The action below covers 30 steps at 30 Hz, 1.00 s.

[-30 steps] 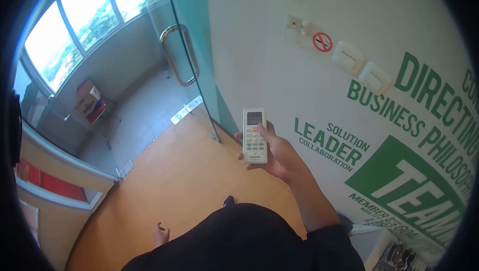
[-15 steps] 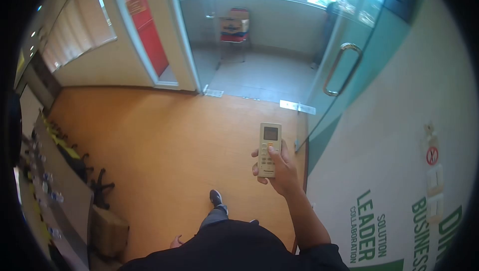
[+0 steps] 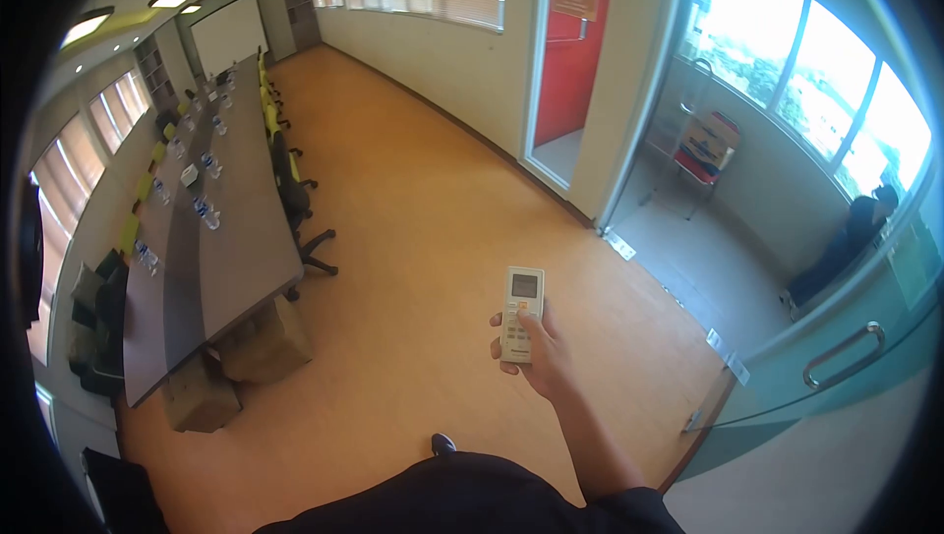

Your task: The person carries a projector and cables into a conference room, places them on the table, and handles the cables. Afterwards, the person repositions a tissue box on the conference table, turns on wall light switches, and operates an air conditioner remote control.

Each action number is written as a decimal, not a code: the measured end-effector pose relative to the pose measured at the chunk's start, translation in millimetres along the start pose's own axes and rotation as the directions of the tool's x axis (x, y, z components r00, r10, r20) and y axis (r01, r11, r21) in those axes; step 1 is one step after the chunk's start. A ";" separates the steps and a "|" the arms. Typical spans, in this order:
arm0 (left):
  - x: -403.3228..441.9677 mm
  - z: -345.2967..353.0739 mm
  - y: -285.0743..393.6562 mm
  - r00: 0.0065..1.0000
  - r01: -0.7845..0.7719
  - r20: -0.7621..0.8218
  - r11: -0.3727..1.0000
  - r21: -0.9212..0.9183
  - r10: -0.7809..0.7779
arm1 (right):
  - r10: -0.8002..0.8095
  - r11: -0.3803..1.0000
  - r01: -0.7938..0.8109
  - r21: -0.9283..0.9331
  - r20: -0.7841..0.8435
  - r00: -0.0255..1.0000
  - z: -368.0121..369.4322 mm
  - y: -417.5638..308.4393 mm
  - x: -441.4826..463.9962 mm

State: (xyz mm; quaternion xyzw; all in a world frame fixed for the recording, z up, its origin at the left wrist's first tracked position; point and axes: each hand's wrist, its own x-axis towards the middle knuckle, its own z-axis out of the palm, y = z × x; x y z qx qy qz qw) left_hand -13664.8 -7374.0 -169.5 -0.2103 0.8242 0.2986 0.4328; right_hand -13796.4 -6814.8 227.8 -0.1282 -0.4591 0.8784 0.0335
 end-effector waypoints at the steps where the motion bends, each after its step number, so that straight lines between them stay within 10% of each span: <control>1: 11.5 -14.6 2.1 1.000 0.016 0.017 1.000 -0.023 -0.015 | 0.004 1.000 -0.005 0.007 0.022 1.000 17.4 7.0 21.0; 18: 251.4 -209.6 218.6 0.973 -0.224 -0.022 0.966 0.131 0.229 | -0.173 0.983 0.181 -0.041 0.157 0.972 145.6 -41.4 338.2; 30: 312.8 -276.1 342.8 0.998 -0.030 -0.054 0.997 -0.067 0.027 | -0.500 0.803 0.572 -0.166 0.334 0.799 239.0 -316.9 610.0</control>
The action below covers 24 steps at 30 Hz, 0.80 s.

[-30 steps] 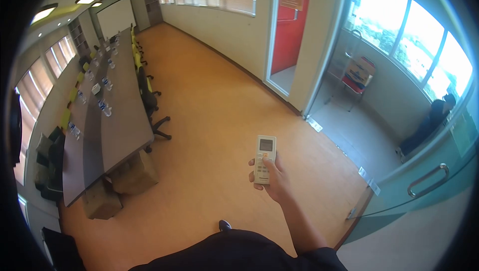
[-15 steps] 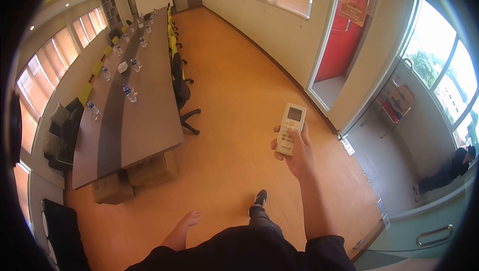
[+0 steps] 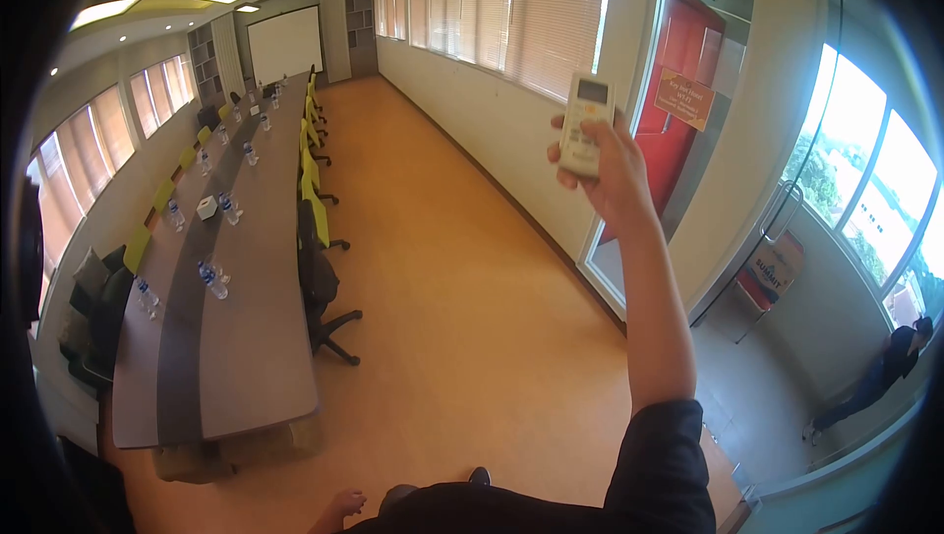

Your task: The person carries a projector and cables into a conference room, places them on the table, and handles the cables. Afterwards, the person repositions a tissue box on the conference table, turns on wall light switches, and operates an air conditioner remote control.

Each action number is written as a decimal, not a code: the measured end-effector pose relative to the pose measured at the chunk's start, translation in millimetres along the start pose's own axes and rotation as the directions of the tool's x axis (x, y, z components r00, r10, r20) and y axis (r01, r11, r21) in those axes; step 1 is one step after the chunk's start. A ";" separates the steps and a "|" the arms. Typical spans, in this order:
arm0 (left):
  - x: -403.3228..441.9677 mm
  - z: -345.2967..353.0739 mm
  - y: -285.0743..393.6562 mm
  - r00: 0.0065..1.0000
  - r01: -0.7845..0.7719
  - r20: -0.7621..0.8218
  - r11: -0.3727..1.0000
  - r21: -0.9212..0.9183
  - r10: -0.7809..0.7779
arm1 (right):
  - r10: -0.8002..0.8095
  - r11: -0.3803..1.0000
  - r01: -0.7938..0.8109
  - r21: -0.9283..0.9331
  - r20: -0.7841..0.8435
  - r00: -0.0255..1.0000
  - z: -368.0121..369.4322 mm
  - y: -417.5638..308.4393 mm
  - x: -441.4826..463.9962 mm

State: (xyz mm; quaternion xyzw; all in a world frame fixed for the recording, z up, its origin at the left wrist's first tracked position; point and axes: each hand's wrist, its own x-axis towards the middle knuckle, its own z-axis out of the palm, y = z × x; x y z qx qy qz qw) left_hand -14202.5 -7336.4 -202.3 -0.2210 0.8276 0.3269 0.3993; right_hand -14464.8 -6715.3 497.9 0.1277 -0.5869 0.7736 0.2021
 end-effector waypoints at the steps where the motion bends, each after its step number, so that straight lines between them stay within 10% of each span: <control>1: 3.9 -0.1 7.9 0.999 0.029 0.023 0.999 -0.028 -0.029 | -0.042 0.999 0.043 -0.018 0.023 0.999 0.3 -9.0 27.8; 11: 96.0 -50.6 91.5 0.989 0.028 0.146 0.999 -0.022 -0.024 | -0.217 0.972 0.222 -0.072 0.072 0.974 11.8 -28.1 228.7; 24: 267.1 -214.1 188.3 0.849 -0.518 0.342 0.766 0.380 0.404 | -0.240 0.955 0.220 -0.199 -0.084 0.967 100.0 26.6 365.2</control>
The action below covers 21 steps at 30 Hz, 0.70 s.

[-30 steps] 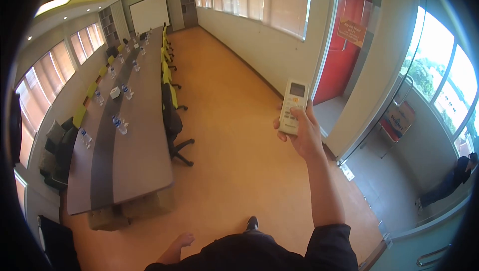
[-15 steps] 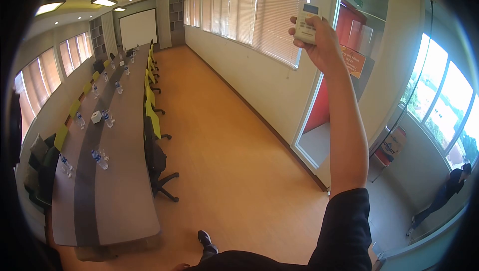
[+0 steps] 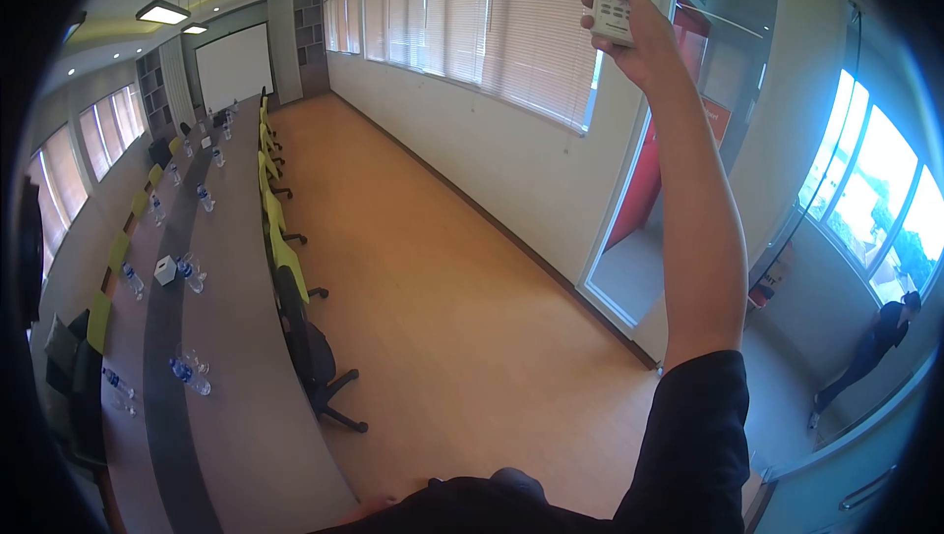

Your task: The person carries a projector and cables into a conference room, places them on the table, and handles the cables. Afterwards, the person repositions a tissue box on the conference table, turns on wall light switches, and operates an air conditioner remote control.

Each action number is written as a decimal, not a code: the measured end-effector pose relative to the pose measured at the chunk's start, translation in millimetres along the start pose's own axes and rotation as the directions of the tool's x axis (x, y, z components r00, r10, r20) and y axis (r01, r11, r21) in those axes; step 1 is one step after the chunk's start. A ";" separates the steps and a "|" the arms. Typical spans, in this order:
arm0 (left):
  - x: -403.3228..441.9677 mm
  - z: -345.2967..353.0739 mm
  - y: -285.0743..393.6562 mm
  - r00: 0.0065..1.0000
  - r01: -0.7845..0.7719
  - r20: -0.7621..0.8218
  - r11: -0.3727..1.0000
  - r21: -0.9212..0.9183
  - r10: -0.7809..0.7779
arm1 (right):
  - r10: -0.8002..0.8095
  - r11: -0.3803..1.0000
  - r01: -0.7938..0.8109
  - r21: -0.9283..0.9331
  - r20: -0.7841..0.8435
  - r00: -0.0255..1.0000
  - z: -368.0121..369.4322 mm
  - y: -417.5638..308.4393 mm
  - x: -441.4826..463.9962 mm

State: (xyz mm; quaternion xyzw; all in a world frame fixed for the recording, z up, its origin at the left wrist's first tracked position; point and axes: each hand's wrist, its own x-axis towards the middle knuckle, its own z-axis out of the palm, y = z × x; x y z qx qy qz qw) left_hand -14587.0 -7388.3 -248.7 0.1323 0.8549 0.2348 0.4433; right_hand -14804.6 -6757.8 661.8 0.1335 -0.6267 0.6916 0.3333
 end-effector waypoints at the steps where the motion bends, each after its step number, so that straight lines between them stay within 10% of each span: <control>1: 5.3 -11.9 0.9 0.999 0.040 -0.009 0.999 0.022 -0.040 | 0.000 1.000 0.000 0.001 -0.016 1.000 6.8 4.7 4.0; 12: -8.2 -55.7 10.5 0.989 0.146 0.020 0.945 -0.294 -0.147 | -0.044 0.999 0.042 -0.031 -0.046 0.998 33.1 33.3 56.4; 21: 29.3 -45.6 5.4 0.961 0.271 0.096 0.947 -0.173 -0.258 | -0.032 0.996 0.030 -0.082 -0.032 0.999 22.3 47.0 98.5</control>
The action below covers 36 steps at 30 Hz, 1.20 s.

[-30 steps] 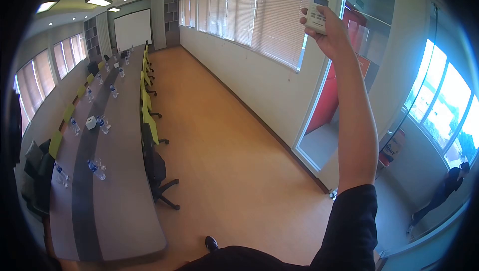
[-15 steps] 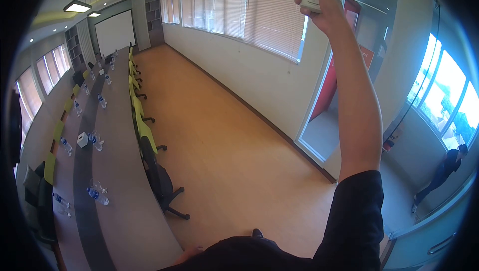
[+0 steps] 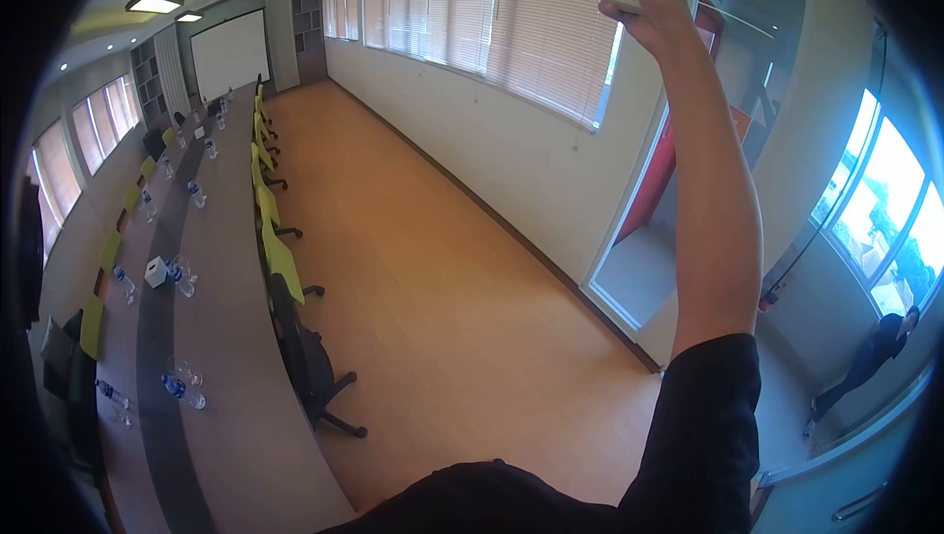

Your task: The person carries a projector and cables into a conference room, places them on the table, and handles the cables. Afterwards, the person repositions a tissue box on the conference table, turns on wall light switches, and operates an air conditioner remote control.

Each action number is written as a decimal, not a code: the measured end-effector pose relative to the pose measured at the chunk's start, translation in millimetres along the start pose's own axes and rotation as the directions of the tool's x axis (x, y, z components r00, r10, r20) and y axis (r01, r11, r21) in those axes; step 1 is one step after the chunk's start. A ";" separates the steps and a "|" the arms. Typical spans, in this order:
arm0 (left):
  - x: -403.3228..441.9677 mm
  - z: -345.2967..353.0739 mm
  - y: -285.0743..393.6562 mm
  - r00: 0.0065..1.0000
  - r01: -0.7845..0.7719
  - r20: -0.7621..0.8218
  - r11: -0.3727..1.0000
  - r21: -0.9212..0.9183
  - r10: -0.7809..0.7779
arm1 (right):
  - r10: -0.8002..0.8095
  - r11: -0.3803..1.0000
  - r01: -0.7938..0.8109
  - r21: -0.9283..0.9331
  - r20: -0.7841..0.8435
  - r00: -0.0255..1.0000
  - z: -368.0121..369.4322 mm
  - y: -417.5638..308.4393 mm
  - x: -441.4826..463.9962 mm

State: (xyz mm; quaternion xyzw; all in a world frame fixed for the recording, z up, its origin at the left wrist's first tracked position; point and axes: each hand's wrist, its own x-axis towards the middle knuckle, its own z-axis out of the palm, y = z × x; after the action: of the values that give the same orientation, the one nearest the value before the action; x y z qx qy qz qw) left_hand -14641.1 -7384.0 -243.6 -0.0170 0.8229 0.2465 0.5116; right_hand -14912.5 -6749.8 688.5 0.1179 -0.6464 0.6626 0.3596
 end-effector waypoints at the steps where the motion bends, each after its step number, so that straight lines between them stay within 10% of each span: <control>1: -9.4 -3.3 7.1 1.000 0.014 -0.010 0.999 -0.041 -0.014 | -0.003 1.000 0.003 -0.008 -0.005 1.000 0.8 0.7 -0.3; 36: 25.7 7.4 132.4 0.994 0.014 -0.107 0.992 -0.123 -0.027 | -0.230 0.972 0.229 -0.049 -0.015 0.973 -124.6 -2.4 86.0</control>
State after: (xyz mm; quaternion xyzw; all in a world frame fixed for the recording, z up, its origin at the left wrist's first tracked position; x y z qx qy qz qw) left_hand -14684.2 -7258.8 -216.7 -0.0701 0.8327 0.2897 0.4666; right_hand -14933.9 -6604.9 726.7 0.1766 -0.6400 0.6026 0.4428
